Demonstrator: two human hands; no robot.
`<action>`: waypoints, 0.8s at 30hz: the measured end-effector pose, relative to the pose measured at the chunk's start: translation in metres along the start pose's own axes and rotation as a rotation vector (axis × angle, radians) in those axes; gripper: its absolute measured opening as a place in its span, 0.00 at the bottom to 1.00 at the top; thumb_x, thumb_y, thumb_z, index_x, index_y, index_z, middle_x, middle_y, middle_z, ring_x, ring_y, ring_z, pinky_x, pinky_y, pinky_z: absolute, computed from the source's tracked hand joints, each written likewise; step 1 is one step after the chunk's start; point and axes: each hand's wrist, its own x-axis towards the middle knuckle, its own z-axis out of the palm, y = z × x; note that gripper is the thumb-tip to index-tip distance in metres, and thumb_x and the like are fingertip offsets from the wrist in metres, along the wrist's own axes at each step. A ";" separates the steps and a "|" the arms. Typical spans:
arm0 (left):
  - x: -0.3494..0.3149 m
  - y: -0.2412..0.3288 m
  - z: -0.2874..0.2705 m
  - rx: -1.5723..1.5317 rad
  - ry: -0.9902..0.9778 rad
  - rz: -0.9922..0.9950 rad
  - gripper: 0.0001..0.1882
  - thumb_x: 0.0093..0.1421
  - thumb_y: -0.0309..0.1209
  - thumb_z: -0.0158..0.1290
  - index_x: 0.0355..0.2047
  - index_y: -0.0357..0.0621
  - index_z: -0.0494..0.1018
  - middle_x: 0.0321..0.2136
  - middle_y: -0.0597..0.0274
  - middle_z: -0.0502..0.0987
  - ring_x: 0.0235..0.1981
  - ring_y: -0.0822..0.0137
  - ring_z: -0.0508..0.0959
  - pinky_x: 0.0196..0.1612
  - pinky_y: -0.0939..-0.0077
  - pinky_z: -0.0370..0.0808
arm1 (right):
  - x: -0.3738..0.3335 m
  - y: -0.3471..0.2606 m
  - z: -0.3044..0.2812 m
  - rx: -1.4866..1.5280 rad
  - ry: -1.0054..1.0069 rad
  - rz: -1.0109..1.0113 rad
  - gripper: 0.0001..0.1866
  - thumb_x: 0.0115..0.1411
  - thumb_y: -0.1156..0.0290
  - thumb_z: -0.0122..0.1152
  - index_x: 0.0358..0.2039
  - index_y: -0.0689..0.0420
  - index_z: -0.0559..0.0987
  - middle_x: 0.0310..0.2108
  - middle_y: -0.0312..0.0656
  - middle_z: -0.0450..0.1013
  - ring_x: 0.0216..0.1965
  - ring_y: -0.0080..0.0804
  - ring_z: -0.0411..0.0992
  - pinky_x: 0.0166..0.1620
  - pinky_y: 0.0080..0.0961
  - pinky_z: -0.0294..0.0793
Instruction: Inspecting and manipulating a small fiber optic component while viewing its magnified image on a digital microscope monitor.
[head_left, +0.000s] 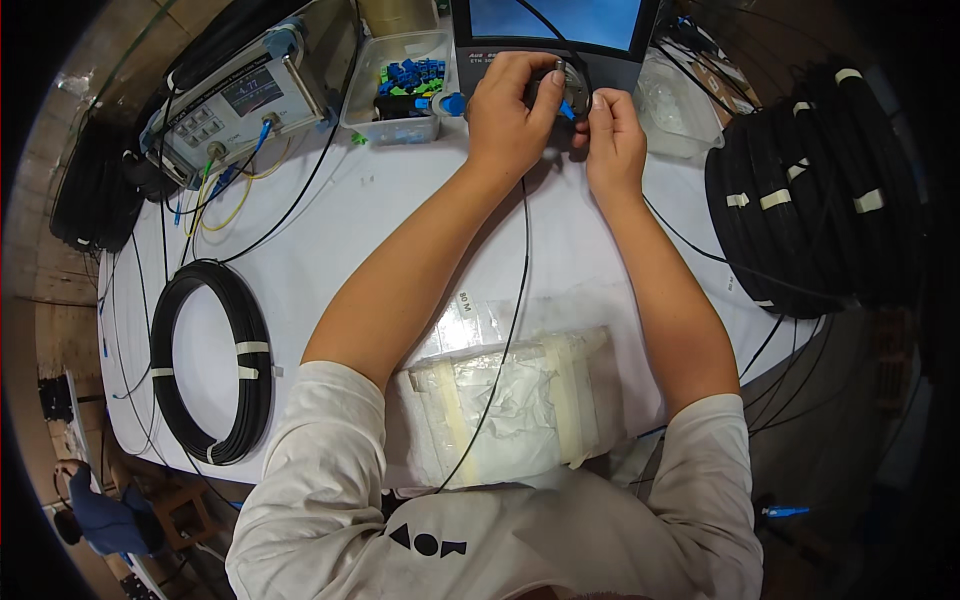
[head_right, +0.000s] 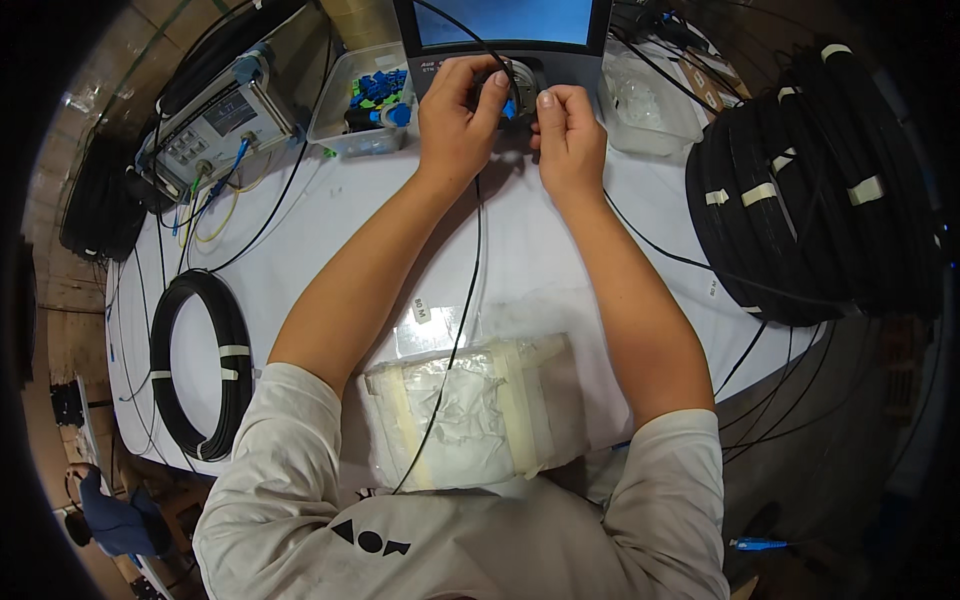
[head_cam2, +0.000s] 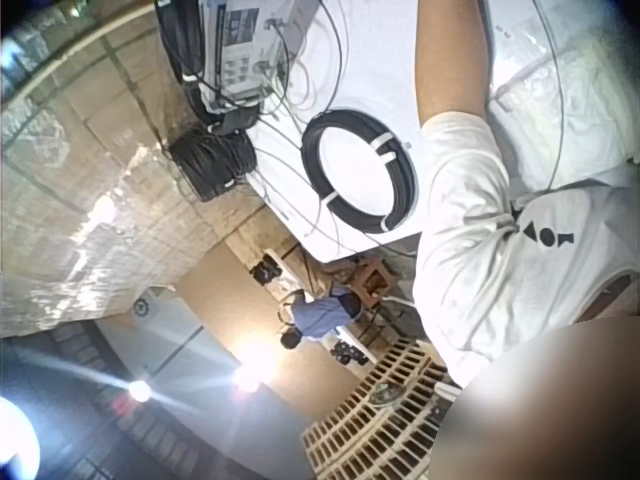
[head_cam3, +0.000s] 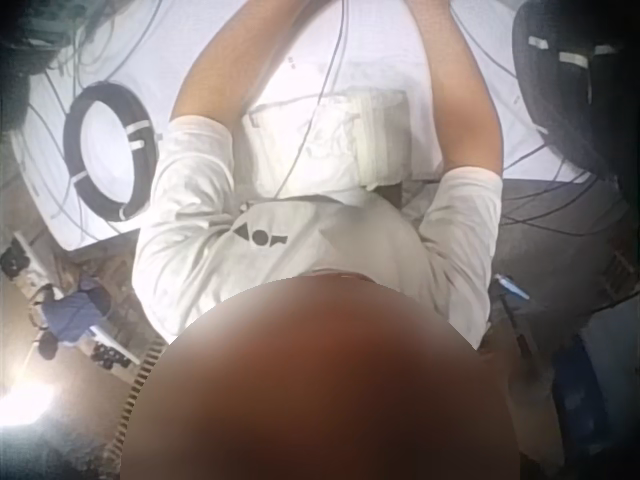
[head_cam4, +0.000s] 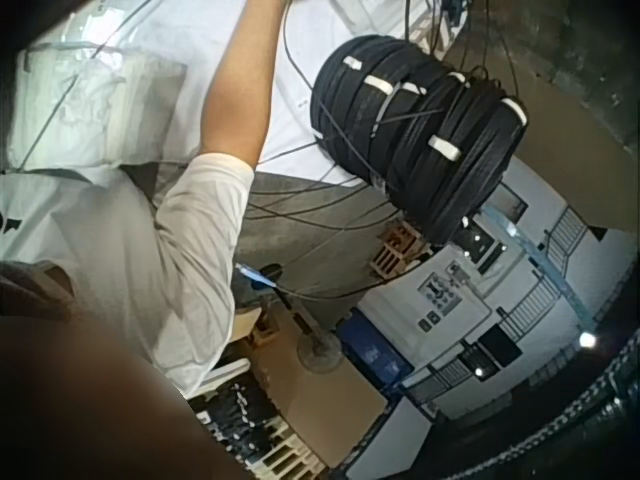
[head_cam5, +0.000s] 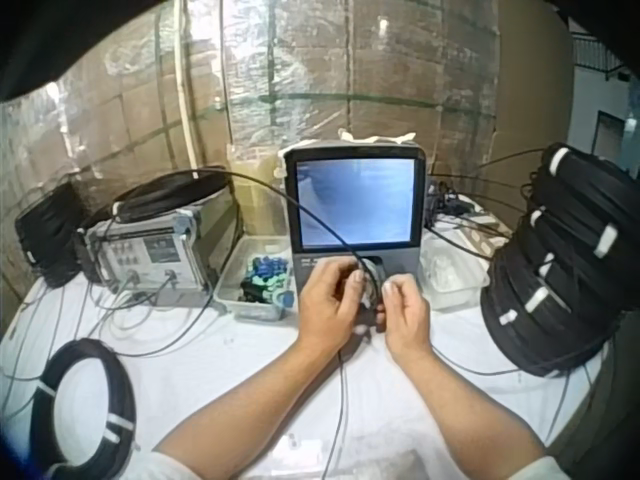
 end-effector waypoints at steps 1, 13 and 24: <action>0.000 0.000 0.000 0.000 0.002 -0.001 0.10 0.67 0.32 0.58 0.44 0.37 0.79 0.38 0.59 0.79 0.32 0.69 0.80 0.37 0.76 0.76 | 0.000 0.000 0.001 0.005 0.007 -0.007 0.13 0.73 0.60 0.55 0.39 0.58 0.76 0.25 0.33 0.74 0.24 0.18 0.72 0.29 0.19 0.73; 0.000 0.000 0.002 -0.030 0.036 0.006 0.09 0.64 0.33 0.59 0.41 0.41 0.80 0.36 0.57 0.79 0.32 0.60 0.81 0.36 0.70 0.77 | 0.000 -0.001 -0.001 -0.007 -0.019 0.091 0.17 0.74 0.56 0.53 0.36 0.57 0.76 0.23 0.33 0.73 0.22 0.18 0.71 0.27 0.19 0.71; -0.001 -0.001 0.000 0.003 0.002 -0.001 0.11 0.67 0.33 0.59 0.43 0.38 0.79 0.38 0.59 0.79 0.33 0.69 0.80 0.38 0.77 0.76 | -0.001 -0.003 0.001 0.019 0.004 0.021 0.16 0.74 0.57 0.53 0.38 0.57 0.76 0.24 0.33 0.73 0.23 0.18 0.71 0.28 0.18 0.72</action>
